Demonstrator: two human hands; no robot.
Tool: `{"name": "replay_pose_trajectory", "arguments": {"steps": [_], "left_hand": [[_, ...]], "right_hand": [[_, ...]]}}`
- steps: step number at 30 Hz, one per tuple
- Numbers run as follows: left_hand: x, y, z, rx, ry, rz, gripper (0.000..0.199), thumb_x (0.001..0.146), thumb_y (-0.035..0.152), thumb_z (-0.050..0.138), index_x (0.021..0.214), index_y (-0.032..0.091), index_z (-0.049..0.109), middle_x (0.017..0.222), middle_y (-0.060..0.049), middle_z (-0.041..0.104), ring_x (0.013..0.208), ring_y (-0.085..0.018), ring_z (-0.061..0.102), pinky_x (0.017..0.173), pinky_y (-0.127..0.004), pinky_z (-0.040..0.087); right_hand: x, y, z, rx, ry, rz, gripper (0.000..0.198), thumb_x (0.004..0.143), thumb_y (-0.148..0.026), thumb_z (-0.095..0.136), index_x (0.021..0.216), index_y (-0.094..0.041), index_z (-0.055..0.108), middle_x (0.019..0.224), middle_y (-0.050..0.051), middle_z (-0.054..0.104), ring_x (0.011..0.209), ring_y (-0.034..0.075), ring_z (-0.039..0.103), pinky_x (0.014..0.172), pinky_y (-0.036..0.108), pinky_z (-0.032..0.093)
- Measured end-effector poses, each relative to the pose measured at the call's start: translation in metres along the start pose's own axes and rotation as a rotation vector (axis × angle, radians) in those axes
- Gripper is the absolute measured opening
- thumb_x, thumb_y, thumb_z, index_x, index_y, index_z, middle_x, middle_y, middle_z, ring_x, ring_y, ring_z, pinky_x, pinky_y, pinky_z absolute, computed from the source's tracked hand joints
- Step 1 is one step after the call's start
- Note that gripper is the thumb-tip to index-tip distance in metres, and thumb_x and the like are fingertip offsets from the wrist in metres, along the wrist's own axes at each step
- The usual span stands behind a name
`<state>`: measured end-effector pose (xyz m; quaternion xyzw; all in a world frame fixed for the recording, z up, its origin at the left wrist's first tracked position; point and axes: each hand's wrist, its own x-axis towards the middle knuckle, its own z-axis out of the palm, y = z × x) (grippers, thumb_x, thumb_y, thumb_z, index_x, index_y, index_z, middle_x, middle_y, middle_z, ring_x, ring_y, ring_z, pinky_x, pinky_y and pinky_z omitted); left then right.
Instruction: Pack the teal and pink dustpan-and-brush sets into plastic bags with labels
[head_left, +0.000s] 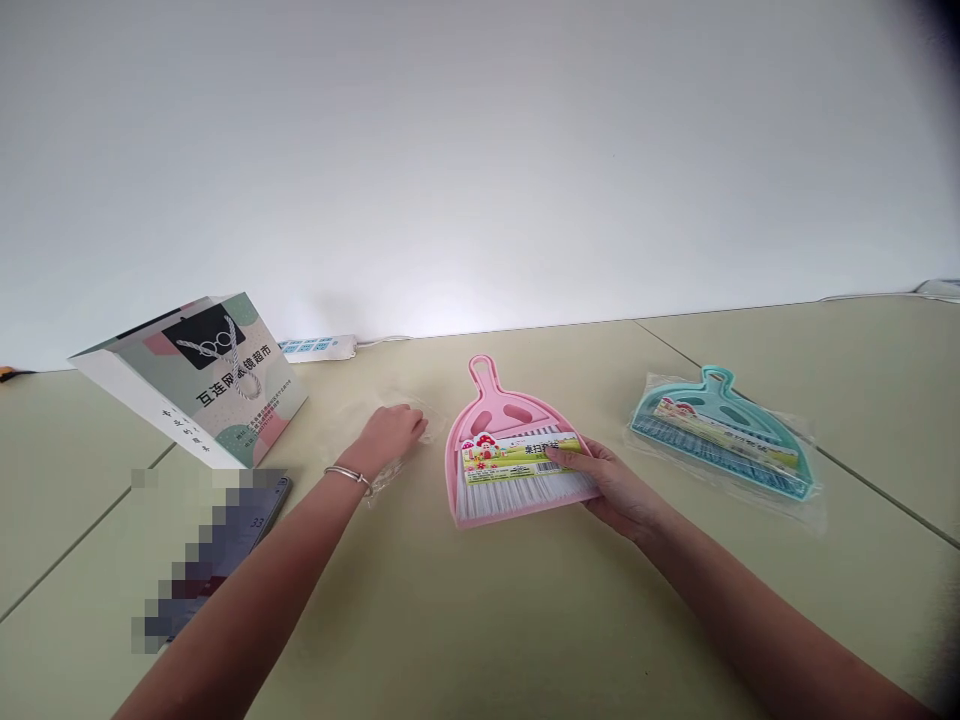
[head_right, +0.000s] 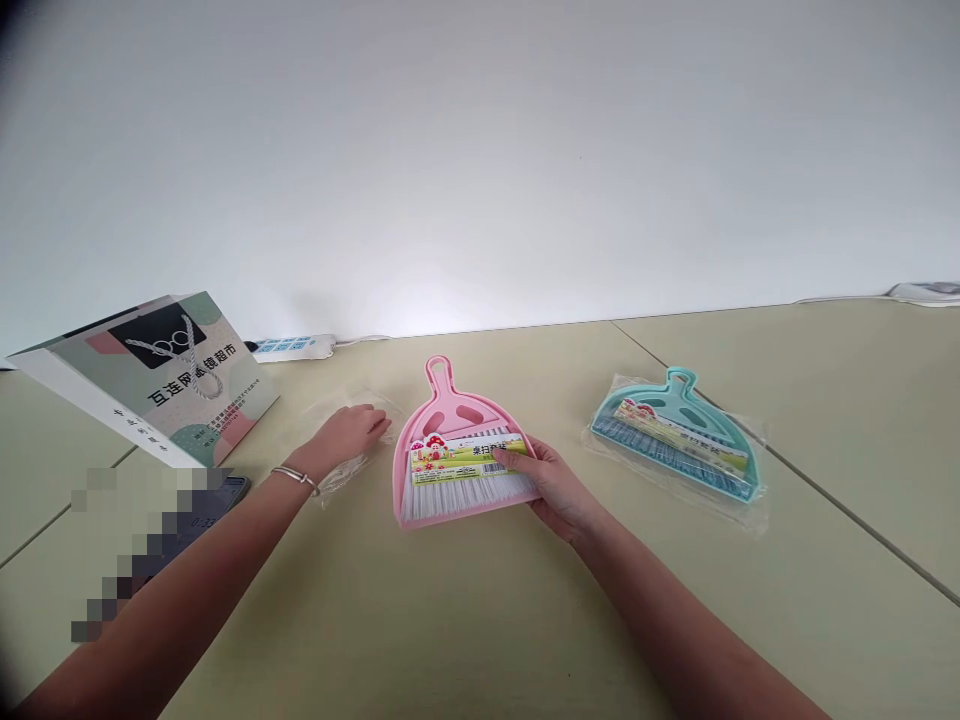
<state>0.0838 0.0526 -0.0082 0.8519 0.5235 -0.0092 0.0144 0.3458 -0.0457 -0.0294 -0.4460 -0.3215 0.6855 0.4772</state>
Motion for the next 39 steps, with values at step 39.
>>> {"name": "replay_pose_trajectory", "arguments": {"steps": [39], "left_hand": [[-0.075,0.042,-0.006,0.294,0.563,0.357,0.03,0.09,0.007,0.032,0.099,0.014,0.06,0.106,-0.012,0.066,0.09,-0.021,0.059,0.072,-0.034,0.04]], "right_hand": [[-0.012,-0.001,0.004,-0.181,-0.233,0.167,0.057,0.063,-0.035,0.078,0.112,-0.015,0.059,0.099,0.011,0.071,0.087,0.026,0.069,0.082,0.04,0.053]]}}
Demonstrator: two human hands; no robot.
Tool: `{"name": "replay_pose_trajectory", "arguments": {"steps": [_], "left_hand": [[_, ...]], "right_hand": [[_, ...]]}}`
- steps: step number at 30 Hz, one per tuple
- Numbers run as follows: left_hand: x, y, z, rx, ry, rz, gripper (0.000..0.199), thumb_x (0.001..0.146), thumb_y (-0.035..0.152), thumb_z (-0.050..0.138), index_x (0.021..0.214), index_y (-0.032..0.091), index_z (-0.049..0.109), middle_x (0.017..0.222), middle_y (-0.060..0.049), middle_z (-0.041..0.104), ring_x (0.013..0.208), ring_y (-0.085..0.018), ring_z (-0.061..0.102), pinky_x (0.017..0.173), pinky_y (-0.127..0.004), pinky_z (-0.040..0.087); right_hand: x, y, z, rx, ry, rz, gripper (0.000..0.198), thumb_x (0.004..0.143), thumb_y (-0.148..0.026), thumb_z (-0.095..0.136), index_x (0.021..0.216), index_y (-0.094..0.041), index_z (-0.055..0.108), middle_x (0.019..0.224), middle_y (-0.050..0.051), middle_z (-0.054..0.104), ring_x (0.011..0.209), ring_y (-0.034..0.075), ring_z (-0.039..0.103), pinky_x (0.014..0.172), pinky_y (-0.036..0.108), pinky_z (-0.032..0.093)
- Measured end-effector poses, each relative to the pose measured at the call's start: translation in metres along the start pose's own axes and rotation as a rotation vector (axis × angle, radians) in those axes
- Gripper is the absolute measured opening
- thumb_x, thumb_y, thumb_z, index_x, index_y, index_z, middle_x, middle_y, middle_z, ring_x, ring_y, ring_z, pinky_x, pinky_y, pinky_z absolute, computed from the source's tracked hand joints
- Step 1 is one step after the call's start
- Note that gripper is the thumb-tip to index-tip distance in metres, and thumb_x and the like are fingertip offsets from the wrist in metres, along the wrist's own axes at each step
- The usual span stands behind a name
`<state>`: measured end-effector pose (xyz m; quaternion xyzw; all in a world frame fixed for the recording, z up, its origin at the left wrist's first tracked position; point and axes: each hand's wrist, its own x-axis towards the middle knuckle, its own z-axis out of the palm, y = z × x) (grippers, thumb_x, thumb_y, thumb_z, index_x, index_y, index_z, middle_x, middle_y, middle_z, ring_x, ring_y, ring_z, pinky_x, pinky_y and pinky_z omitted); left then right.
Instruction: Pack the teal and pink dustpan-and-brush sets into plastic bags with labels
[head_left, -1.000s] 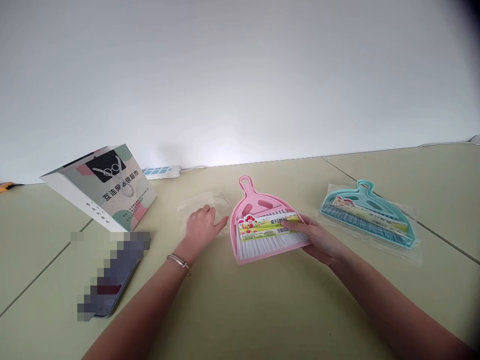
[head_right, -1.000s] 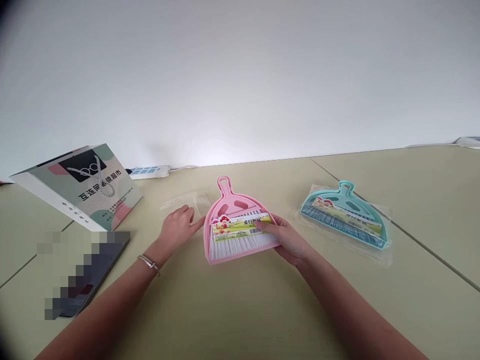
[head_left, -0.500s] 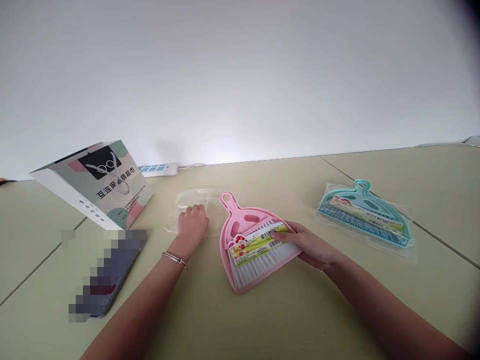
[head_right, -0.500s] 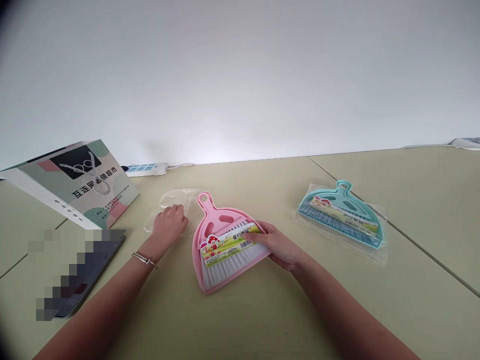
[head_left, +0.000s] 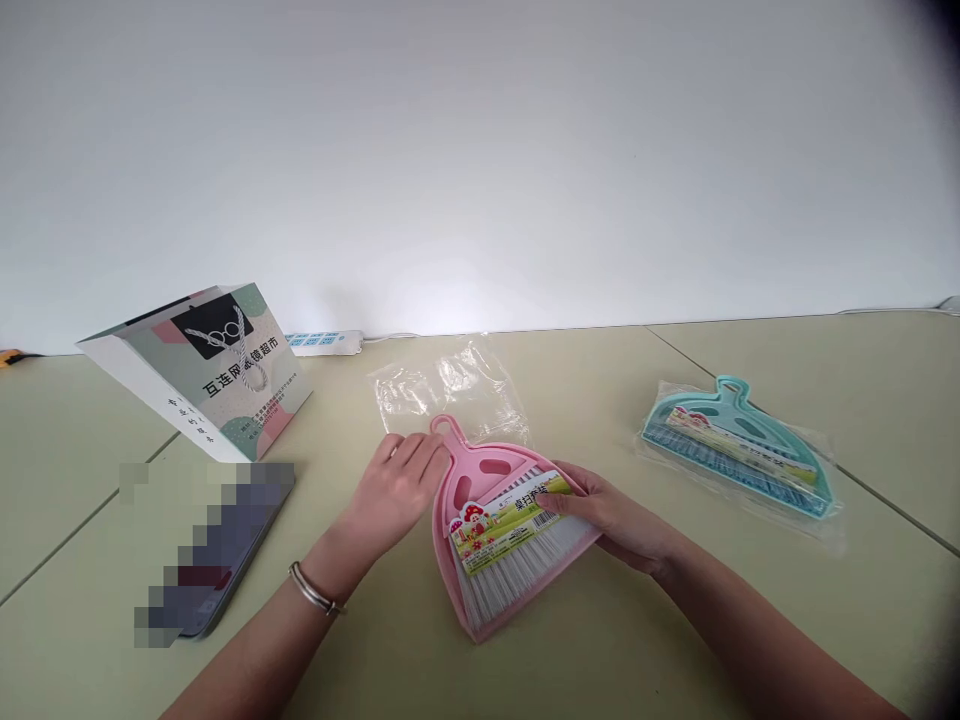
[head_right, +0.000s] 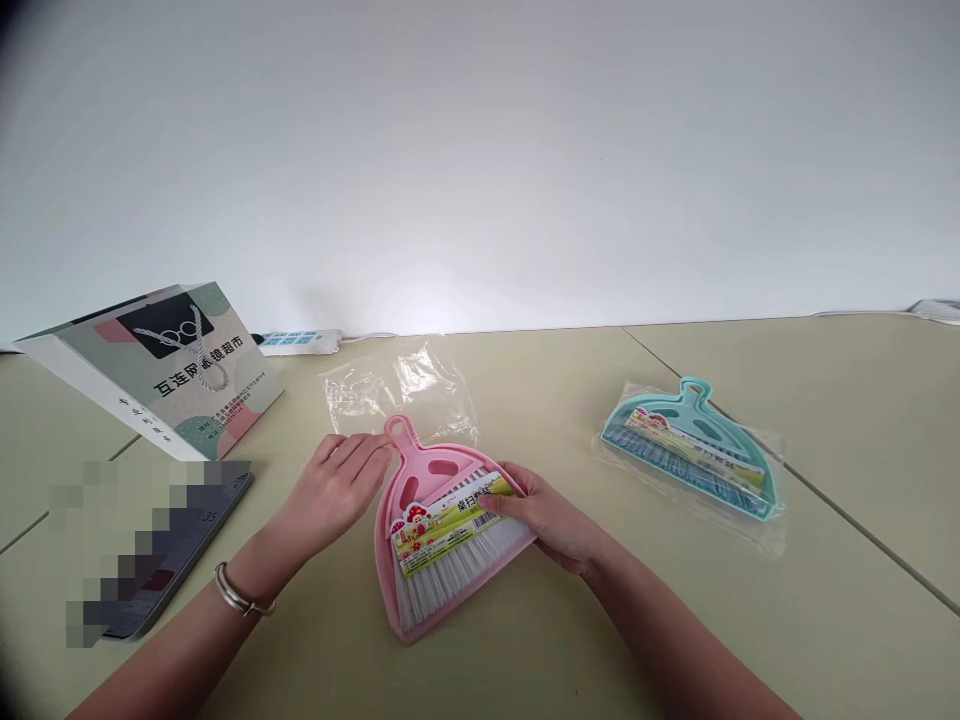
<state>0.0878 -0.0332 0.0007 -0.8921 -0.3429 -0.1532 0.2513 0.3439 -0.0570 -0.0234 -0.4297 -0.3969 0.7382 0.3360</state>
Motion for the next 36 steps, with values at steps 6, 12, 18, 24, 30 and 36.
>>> {"name": "replay_pose_trajectory", "arguments": {"steps": [6,12,18,24,30,36], "left_hand": [[-0.007,0.006,-0.009,-0.162,0.026,0.072,0.028,0.091,0.007,0.034,0.098,0.015,0.059,0.112,-0.012,0.066,0.1,-0.023,0.06,0.079,-0.036,0.038],[0.006,0.018,-0.011,-0.242,-0.039,0.17,0.029,0.091,0.008,0.032,0.102,0.019,0.057,0.118,-0.009,0.064,0.104,-0.021,0.06,0.084,-0.035,0.037],[-0.012,0.015,0.0,-0.507,0.374,-0.367,0.04,0.082,0.025,0.059,0.118,0.023,0.042,0.139,-0.014,0.043,0.129,-0.028,0.039,0.101,-0.045,0.031],[-0.015,0.027,0.005,-1.71,-0.164,-0.98,0.078,0.081,0.045,0.058,0.141,0.025,0.013,0.147,-0.018,0.03,0.125,-0.029,0.046,0.098,-0.045,0.041],[-0.008,0.039,0.009,-1.992,-0.031,-1.068,0.057,0.074,0.036,0.069,0.124,0.02,0.047,0.123,-0.011,0.061,0.105,-0.027,0.061,0.088,-0.037,0.049],[-0.011,0.037,0.009,-2.052,-0.005,-1.278,0.05,0.068,0.03,0.074,0.113,0.017,0.055,0.105,-0.009,0.071,0.089,-0.024,0.068,0.076,-0.032,0.053]], "right_hand": [[-0.001,0.001,0.004,0.06,0.081,-0.043,0.082,0.066,-0.03,0.078,0.135,-0.023,0.035,0.109,0.008,0.067,0.09,0.024,0.068,0.082,0.04,0.053],[-0.002,0.003,0.006,0.057,-0.063,-0.05,0.057,0.067,-0.032,0.077,0.117,-0.017,0.055,0.104,0.009,0.07,0.092,0.025,0.067,0.084,0.04,0.052],[-0.001,-0.001,0.008,0.123,0.086,-0.07,0.062,0.058,-0.032,0.082,0.112,-0.016,0.058,0.101,0.01,0.071,0.088,0.027,0.068,0.083,0.041,0.052],[0.001,0.001,0.016,0.168,0.211,-0.053,0.07,0.051,-0.03,0.084,0.113,-0.018,0.054,0.101,0.009,0.071,0.089,0.028,0.068,0.081,0.041,0.053],[0.004,0.004,0.016,0.057,0.164,-0.035,0.06,0.06,-0.038,0.079,0.112,-0.018,0.056,0.091,0.005,0.072,0.07,0.019,0.068,0.059,0.028,0.054],[0.004,0.007,0.008,-0.256,0.145,0.008,0.051,0.069,-0.052,0.068,0.105,-0.016,0.063,0.061,-0.002,0.063,0.041,0.007,0.048,0.032,0.017,0.033]]}}
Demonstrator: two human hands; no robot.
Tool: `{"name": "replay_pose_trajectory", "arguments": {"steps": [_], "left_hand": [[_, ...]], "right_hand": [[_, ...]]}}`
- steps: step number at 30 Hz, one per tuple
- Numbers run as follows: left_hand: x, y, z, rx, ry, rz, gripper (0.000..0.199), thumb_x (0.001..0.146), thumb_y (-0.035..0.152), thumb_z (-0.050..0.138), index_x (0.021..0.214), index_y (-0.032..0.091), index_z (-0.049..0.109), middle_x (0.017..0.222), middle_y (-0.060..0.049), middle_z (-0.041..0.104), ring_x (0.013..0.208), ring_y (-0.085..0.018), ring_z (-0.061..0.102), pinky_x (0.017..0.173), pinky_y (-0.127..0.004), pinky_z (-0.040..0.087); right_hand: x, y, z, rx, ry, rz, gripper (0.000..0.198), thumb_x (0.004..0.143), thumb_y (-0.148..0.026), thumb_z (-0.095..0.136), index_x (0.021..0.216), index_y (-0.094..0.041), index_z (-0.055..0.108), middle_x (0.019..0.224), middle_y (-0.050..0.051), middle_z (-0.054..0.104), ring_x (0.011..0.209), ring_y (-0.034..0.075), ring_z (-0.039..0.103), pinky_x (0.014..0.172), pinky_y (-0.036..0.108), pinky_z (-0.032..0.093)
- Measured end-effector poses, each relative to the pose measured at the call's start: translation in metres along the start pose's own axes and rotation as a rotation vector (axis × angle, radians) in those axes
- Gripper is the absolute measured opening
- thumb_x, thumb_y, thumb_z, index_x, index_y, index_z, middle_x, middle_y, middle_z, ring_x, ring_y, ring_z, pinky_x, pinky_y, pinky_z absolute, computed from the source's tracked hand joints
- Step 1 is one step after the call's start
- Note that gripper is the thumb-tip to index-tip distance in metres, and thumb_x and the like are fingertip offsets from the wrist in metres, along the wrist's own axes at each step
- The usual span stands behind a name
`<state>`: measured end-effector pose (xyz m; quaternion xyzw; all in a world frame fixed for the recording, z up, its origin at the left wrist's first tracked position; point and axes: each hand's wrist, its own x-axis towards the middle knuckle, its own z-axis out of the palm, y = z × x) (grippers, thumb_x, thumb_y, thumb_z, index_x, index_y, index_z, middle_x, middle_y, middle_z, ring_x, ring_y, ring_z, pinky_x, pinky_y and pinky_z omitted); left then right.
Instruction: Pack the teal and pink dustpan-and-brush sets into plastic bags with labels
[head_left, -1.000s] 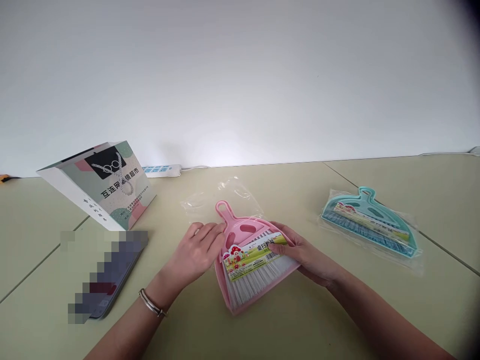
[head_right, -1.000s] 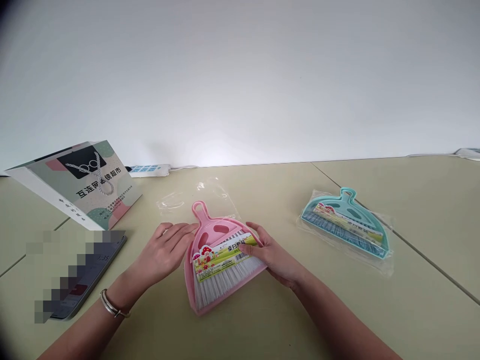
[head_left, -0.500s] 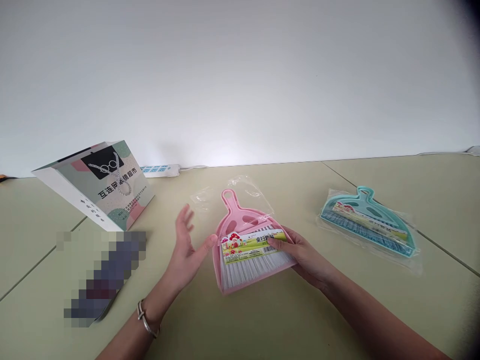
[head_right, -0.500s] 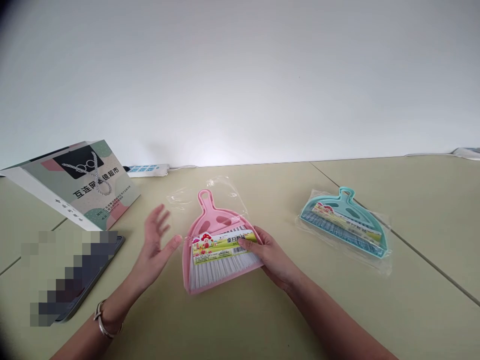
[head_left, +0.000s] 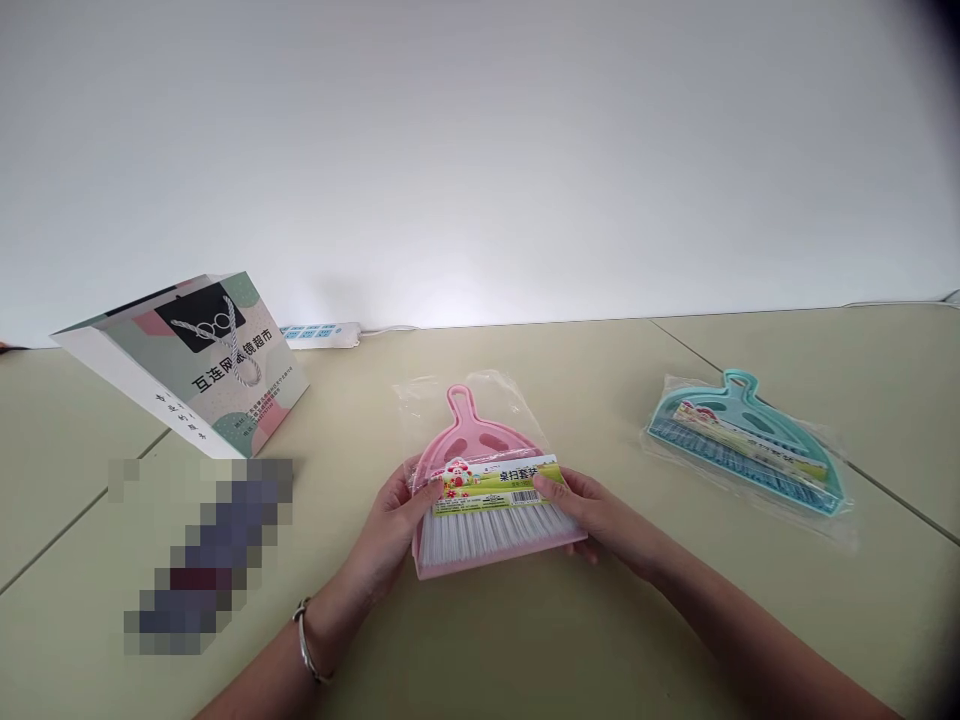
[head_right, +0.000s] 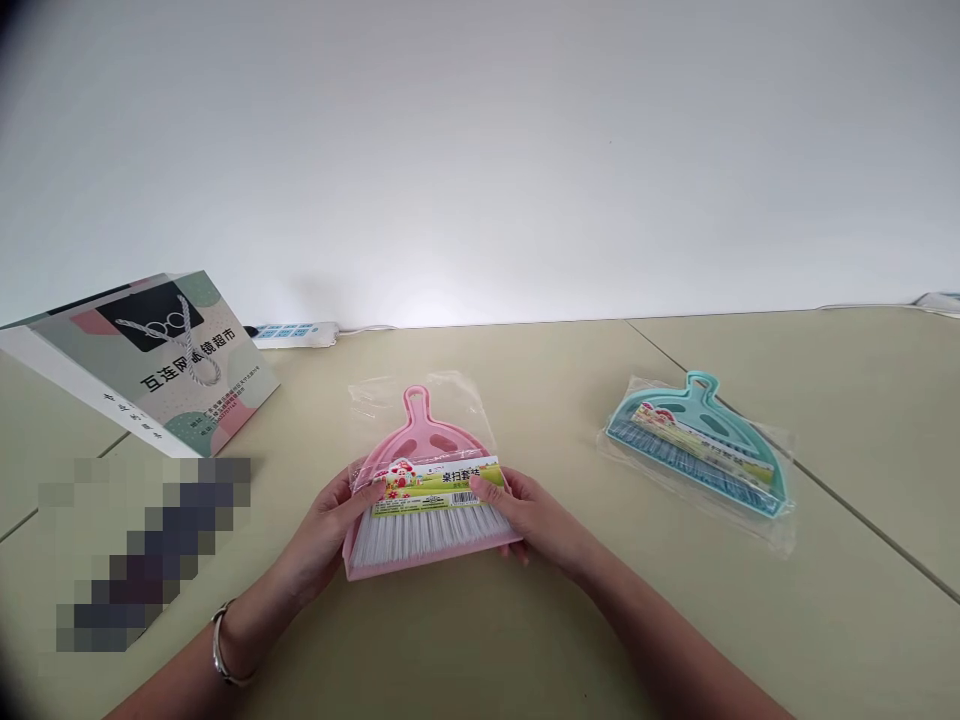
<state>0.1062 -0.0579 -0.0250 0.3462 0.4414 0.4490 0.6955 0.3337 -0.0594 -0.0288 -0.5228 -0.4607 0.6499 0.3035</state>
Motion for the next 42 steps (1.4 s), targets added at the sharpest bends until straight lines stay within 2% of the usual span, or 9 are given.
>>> {"name": "replay_pose_trajectory", "arguments": {"steps": [3,5,8,13,23,29,32,36,42], "left_hand": [[0.001,0.003,-0.003,-0.028,0.062,-0.052,0.045,0.067,0.027,0.074,0.107,0.015,0.058,0.099,-0.009,0.072,0.085,-0.023,0.069,0.072,-0.03,0.054],[0.001,0.004,-0.005,-0.04,0.066,-0.077,0.042,0.068,0.025,0.073,0.107,0.015,0.059,0.098,-0.009,0.072,0.083,-0.022,0.069,0.071,-0.028,0.054],[0.002,0.006,-0.007,-0.064,0.026,-0.11,0.044,0.071,0.022,0.071,0.113,0.016,0.058,0.101,-0.01,0.072,0.084,-0.021,0.07,0.072,-0.028,0.054],[0.001,0.007,-0.009,-0.099,0.042,-0.153,0.048,0.073,0.018,0.069,0.119,0.015,0.055,0.104,-0.012,0.071,0.079,-0.02,0.07,0.071,-0.028,0.055],[0.003,0.008,-0.011,-0.057,0.041,-0.127,0.056,0.078,0.024,0.065,0.129,0.013,0.046,0.106,-0.014,0.07,0.09,-0.024,0.068,0.076,-0.031,0.055],[-0.004,0.012,-0.013,-0.048,-0.218,-0.064,0.075,0.069,0.018,0.073,0.136,0.021,0.04,0.128,-0.012,0.058,0.114,-0.027,0.057,0.099,-0.038,0.043],[-0.005,0.014,-0.013,-0.026,-0.273,-0.013,0.079,0.065,0.014,0.076,0.136,0.023,0.041,0.133,-0.011,0.054,0.121,-0.027,0.051,0.105,-0.038,0.037],[-0.001,0.013,-0.014,0.038,-0.203,0.023,0.059,0.067,0.022,0.076,0.122,0.019,0.056,0.123,-0.011,0.062,0.114,-0.025,0.057,0.098,-0.034,0.044],[0.004,0.012,-0.014,0.126,0.069,-0.033,0.046,0.059,0.034,0.081,0.099,0.015,0.066,0.098,-0.006,0.072,0.084,-0.014,0.067,0.072,-0.02,0.052]], "right_hand": [[-0.002,-0.001,-0.005,0.046,-0.018,-0.038,0.047,0.072,-0.05,0.068,0.106,-0.017,0.065,0.072,0.001,0.067,0.051,0.008,0.052,0.039,0.017,0.037],[-0.002,-0.002,-0.008,0.168,-0.089,-0.043,0.046,0.075,-0.046,0.067,0.111,-0.018,0.064,0.09,0.005,0.07,0.068,0.012,0.061,0.056,0.021,0.048],[-0.001,-0.003,-0.011,0.372,-0.234,-0.016,0.047,0.073,-0.033,0.072,0.117,-0.018,0.061,0.109,0.008,0.068,0.089,0.016,0.064,0.079,0.027,0.051],[0.002,0.0,-0.014,0.508,-0.32,-0.009,0.052,0.068,-0.017,0.076,0.117,-0.02,0.062,0.115,0.007,0.066,0.098,0.015,0.064,0.082,0.021,0.053],[0.011,0.009,-0.006,0.524,-0.075,0.113,0.029,0.063,-0.019,0.08,0.09,-0.013,0.072,0.094,0.007,0.073,0.08,0.014,0.07,0.072,0.018,0.058],[0.015,0.016,-0.002,0.56,0.149,0.021,0.025,0.06,-0.026,0.083,0.079,-0.015,0.072,0.074,0.006,0.074,0.063,0.011,0.069,0.06,0.016,0.057],[0.016,0.017,-0.003,0.512,0.198,-0.04,0.031,0.055,-0.037,0.084,0.072,-0.015,0.07,0.067,0.005,0.072,0.056,0.01,0.066,0.056,0.017,0.055],[0.014,0.015,-0.002,0.399,0.179,-0.149,0.037,0.056,-0.047,0.08,0.071,-0.016,0.068,0.064,0.003,0.07,0.055,0.008,0.061,0.056,0.018,0.052],[0.008,0.012,0.001,0.276,0.153,-0.197,0.041,0.059,-0.055,0.075,0.076,-0.018,0.068,0.069,0.003,0.069,0.062,0.012,0.061,0.064,0.025,0.051]]}}
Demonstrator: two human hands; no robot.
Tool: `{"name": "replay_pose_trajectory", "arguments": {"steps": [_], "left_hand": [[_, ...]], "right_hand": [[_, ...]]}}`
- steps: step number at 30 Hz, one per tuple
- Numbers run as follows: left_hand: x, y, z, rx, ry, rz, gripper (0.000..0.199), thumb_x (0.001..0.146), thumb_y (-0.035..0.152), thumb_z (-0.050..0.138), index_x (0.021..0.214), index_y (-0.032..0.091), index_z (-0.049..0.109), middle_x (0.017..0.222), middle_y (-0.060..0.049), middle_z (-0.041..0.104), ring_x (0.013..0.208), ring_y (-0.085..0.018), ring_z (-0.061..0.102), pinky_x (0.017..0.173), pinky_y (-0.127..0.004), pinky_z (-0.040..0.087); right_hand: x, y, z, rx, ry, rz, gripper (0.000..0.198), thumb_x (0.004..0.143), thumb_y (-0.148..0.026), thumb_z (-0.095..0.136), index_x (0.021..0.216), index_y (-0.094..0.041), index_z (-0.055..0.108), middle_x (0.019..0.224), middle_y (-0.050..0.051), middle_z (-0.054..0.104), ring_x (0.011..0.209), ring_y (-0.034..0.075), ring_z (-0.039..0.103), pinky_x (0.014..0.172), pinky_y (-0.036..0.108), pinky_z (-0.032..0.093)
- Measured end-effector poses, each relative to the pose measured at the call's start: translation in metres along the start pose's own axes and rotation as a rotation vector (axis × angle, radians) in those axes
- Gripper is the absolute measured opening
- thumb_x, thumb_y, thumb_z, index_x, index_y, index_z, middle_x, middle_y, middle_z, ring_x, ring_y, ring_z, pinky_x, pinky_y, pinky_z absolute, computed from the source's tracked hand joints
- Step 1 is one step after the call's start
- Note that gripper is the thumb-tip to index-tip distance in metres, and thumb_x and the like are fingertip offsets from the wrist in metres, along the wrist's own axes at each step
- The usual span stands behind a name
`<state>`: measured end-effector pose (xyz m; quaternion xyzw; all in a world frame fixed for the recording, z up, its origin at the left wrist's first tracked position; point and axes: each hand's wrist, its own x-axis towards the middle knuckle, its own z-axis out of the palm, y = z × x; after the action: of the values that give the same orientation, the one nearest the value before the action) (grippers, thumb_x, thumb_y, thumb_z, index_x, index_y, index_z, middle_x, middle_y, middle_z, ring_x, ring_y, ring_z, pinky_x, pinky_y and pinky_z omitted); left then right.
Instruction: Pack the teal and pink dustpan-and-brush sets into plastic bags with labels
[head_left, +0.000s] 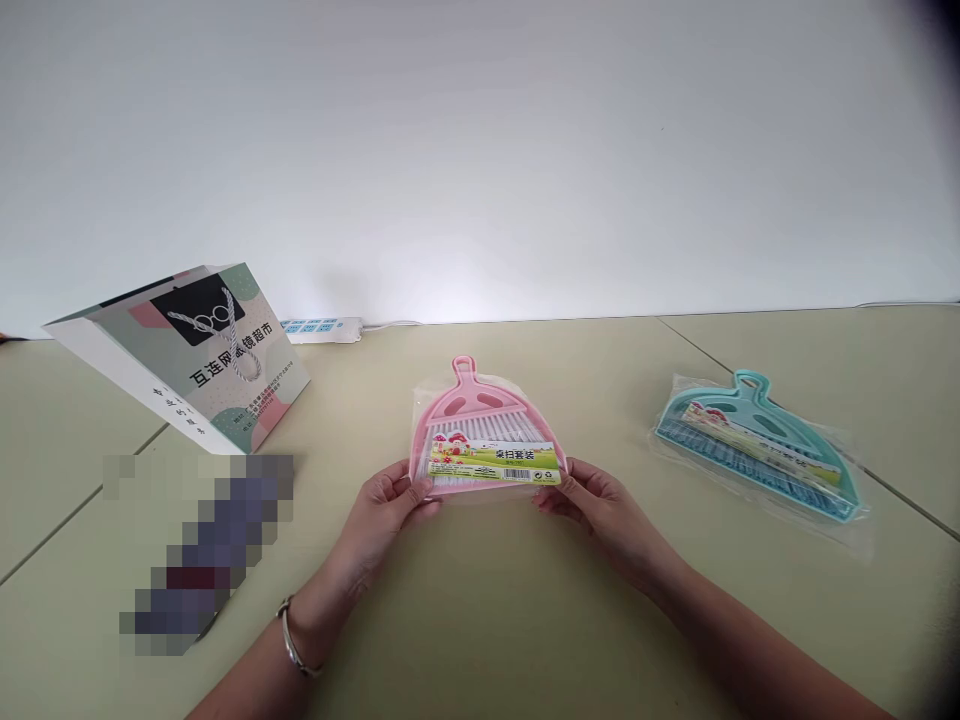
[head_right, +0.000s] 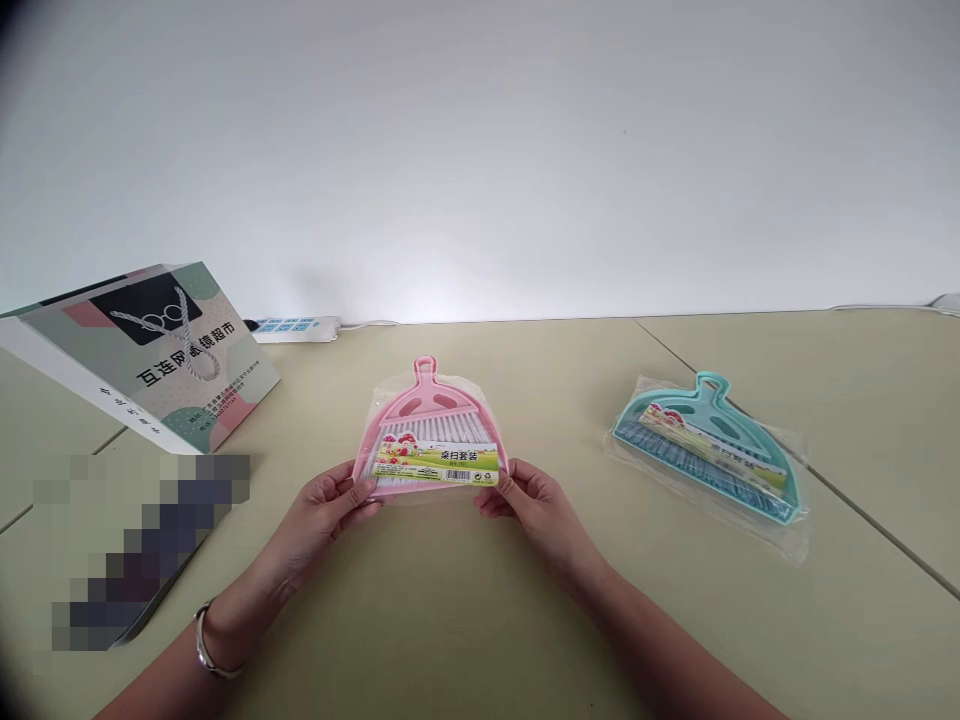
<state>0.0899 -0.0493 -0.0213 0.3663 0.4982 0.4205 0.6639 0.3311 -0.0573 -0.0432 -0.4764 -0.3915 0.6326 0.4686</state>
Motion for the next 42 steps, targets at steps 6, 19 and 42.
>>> {"name": "replay_pose_trajectory", "arguments": {"steps": [6,19,42], "left_hand": [[0.001,-0.005,0.004,0.089,0.095,0.079,0.043,0.055,0.045,0.08,0.08,0.014,0.065,0.073,-0.003,0.072,0.062,-0.012,0.064,0.059,-0.021,0.052],[-0.002,-0.006,0.008,0.159,0.031,0.097,0.04,0.059,0.049,0.076,0.074,0.015,0.06,0.062,-0.003,0.069,0.056,-0.013,0.063,0.054,-0.022,0.049],[-0.001,-0.01,0.007,0.311,-0.006,0.201,0.033,0.071,0.049,0.066,0.073,0.018,0.056,0.068,-0.003,0.067,0.064,-0.015,0.062,0.062,-0.025,0.048]], "right_hand": [[-0.002,-0.003,0.005,0.126,-0.041,0.031,0.053,0.059,-0.048,0.079,0.105,-0.023,0.066,0.107,0.007,0.069,0.097,0.022,0.063,0.086,0.036,0.052],[-0.002,-0.003,0.007,0.208,0.015,0.127,0.045,0.067,-0.03,0.077,0.107,-0.018,0.062,0.112,0.008,0.068,0.098,0.022,0.065,0.073,0.029,0.059],[0.004,0.004,-0.003,0.19,0.024,0.149,0.03,0.06,-0.033,0.082,0.078,-0.017,0.064,0.064,0.002,0.07,0.055,0.011,0.064,0.056,0.02,0.053]]}}
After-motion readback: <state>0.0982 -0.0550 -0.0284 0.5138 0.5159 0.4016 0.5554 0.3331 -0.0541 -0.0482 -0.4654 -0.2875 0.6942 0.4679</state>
